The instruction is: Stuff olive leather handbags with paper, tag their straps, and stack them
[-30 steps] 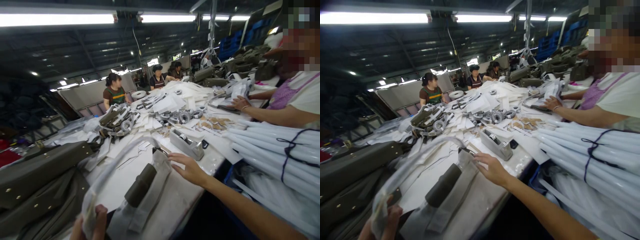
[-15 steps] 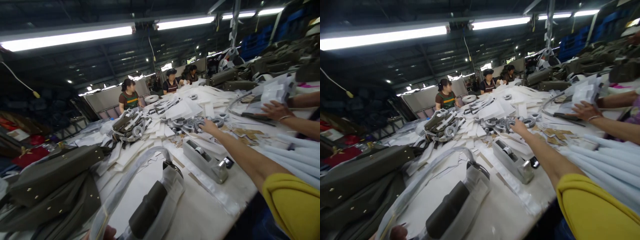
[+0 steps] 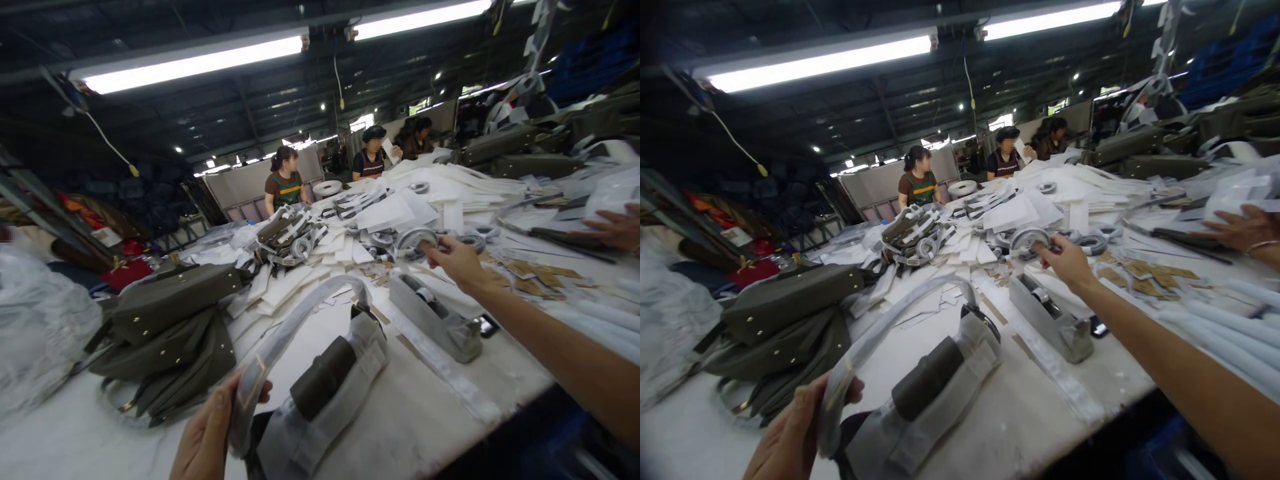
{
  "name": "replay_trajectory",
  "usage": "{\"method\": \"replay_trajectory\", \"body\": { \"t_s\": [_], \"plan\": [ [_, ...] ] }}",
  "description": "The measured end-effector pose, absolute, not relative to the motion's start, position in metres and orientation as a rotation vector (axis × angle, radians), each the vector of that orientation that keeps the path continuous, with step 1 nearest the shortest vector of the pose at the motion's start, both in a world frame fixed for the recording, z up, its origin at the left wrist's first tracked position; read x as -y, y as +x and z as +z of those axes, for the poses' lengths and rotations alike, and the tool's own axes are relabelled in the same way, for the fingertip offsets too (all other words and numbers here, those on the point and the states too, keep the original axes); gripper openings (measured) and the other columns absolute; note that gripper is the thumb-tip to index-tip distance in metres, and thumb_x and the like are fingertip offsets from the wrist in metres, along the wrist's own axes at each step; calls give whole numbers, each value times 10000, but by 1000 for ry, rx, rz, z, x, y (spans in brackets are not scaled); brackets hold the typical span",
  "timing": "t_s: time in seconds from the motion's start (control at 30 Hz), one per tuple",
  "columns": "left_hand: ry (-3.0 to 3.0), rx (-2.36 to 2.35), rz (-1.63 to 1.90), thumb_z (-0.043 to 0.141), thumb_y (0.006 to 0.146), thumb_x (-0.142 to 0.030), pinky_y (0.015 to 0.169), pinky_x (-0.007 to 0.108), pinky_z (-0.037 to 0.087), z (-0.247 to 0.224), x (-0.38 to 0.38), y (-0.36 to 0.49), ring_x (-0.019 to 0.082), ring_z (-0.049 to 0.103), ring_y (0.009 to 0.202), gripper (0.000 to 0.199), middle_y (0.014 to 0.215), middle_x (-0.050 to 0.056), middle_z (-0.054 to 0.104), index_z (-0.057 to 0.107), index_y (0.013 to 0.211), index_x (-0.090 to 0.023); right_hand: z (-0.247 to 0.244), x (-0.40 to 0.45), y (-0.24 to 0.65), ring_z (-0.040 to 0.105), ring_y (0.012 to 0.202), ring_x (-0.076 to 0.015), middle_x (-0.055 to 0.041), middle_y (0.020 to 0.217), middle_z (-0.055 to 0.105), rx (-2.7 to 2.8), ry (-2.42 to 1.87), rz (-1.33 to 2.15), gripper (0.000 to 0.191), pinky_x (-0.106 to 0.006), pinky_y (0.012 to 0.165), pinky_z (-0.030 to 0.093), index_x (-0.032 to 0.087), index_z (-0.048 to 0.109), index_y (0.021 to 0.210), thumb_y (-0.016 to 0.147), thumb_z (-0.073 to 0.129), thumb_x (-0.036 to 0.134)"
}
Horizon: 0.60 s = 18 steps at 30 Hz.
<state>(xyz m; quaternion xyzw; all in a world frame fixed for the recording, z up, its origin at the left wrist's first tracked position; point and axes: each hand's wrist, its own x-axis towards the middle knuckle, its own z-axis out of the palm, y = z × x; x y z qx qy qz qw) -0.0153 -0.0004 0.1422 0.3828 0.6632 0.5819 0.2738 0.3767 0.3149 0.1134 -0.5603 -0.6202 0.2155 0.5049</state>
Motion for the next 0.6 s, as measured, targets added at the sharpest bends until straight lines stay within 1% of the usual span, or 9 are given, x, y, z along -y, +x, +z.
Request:
{"method": "replay_trajectory", "body": {
  "t_s": [0.07, 0.13, 0.17, 0.23, 0.3, 0.4, 0.53, 0.6],
  "plan": [
    [1091, -1709, 1532, 598, 811, -702, 618, 277, 529, 153, -5, -13, 261, 686, 845, 621, 882, 95, 751, 722, 1083, -158, 111, -258, 350, 537, 555, -127, 20, 626, 596, 1493, -1084, 906, 360, -255, 575, 453, 175, 678, 957, 811, 714, 502],
    [1176, -1617, 1485, 604, 838, -661, 654, 260, 512, 163, -11, -12, 212, 662, 780, 567, 834, 82, 730, 724, 1051, -150, 103, -202, 319, 509, 526, -100, 28, 623, 586, 1385, -926, 1242, 359, -223, 515, 440, 166, 686, 892, 750, 786, 480],
    [1217, -1566, 1459, 600, 857, -636, 671, 248, 502, 168, -14, -12, 185, 646, 756, 525, 816, 69, 718, 725, 1024, -154, 99, -176, 302, 507, 517, -87, 22, 655, 609, 1296, -882, 1402, 362, -211, 496, 447, 164, 692, 886, 728, 813, 466],
    [1248, -1478, 1402, 616, 868, -597, 671, 230, 484, 176, -19, -12, 144, 611, 705, 458, 795, 43, 697, 724, 986, -168, 93, -133, 267, 540, 530, -72, 11, 727, 654, 1075, -823, 1667, 355, -183, 486, 477, 169, 702, 894, 694, 856, 419],
    [1244, -1437, 1366, 660, 846, -573, 633, 212, 458, 183, -23, -10, 117, 568, 652, 416, 748, 13, 663, 723, 960, -178, 91, -102, 232, 607, 580, -79, 10, 730, 670, 848, -774, 1851, 329, -170, 536, 539, 172, 699, 851, 670, 884, 376],
    [1257, -1435, 1356, 733, 788, -543, 583, 193, 409, 191, -27, -6, 100, 524, 622, 394, 712, -12, 629, 729, 941, -180, 98, -79, 188, 685, 674, -107, -9, 781, 714, 626, -695, 1971, 316, -186, 633, 603, 169, 696, 845, 661, 898, 327],
    [1319, -1407, 1366, 765, 748, -532, 646, 203, 417, 197, -30, -5, 112, 551, 698, 404, 812, 5, 675, 742, 931, -173, 112, -69, 158, 710, 710, -125, -46, 829, 745, 611, -606, 1977, 335, -201, 678, 621, 148, 692, 894, 694, 883, 336],
    [1329, -1399, 1366, 762, 751, -529, 667, 209, 417, 199, -31, -7, 115, 550, 710, 397, 813, 5, 677, 739, 907, -165, 115, -67, 153, 715, 720, -133, -57, 831, 747, 639, -599, 1978, 353, -203, 682, 623, 141, 689, 895, 693, 883, 355]
  ]
}}
